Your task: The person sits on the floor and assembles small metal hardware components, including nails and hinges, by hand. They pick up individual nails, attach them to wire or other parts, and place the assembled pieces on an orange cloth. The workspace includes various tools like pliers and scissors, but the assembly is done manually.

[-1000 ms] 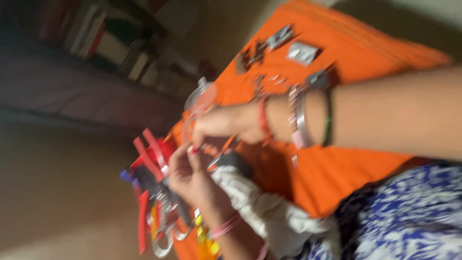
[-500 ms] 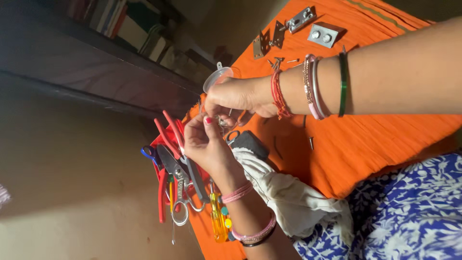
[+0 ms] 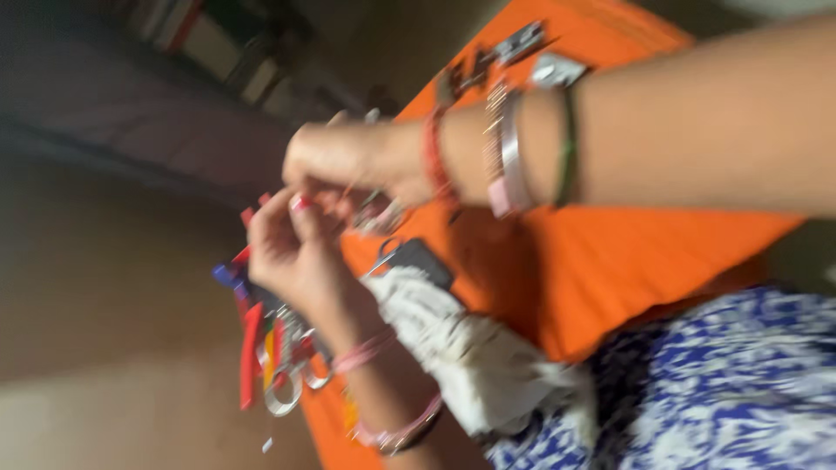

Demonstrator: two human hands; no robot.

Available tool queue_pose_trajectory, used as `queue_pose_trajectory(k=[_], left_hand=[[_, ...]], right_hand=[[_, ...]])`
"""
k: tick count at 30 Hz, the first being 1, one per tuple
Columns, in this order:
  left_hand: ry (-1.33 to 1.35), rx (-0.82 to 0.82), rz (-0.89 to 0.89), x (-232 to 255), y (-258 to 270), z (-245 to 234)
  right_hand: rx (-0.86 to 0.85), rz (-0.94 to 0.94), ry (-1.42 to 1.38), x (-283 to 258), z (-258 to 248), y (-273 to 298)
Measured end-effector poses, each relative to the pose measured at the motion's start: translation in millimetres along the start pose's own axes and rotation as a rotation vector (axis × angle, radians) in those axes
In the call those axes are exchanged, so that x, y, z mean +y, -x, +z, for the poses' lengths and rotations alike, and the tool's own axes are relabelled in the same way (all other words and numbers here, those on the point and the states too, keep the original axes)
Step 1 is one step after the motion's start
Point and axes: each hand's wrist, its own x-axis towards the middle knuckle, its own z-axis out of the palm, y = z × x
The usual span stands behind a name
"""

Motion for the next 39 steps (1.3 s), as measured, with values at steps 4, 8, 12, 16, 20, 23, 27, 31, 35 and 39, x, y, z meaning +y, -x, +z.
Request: queue_pose_trajectory(k=[4, 8, 12, 16, 20, 23, 27, 31, 35, 39], left_hand=[[0.013, 0.019, -0.094, 1, 6, 0], [0.045, -0.007, -0.115, -1, 7, -1], [0.028, 0.026, -0.096, 3, 6, -3], [0.031, 0.045, -0.11, 11, 2, 3], [0.081, 0.022, -0.075, 10, 3, 4], [0.066, 0.02, -0.058, 2, 5, 6], [0.081, 0.004, -0.063, -5, 6, 7], [0.075, -0.061, -0.058, -9, 9, 15], [-0.021, -0.059, -0.16, -5, 15, 23], [-0.101, -0.072, -0.176, -10, 18, 30]], right_hand=[[0.09, 0.128, 0.003, 3, -6, 15], [0.008, 0.103, -0.048, 10, 2, 4], [-0.067, 0.048, -0.05, 5, 27, -17], [-0.033, 0.019, 0.016, -2, 7, -14], [-0.004, 0.023, 0.079, 1, -6, -3], [0.007, 0.029, 0.121, -1, -1, 0], [0.042, -0.004, 0.193, 2, 9, 6], [0.196, -0.084, 0.314, 7, -29, 30], [0.218, -0.244, 0.354, 24, -47, 38], [0.216, -0.432, 0.367, 48, -68, 34]])
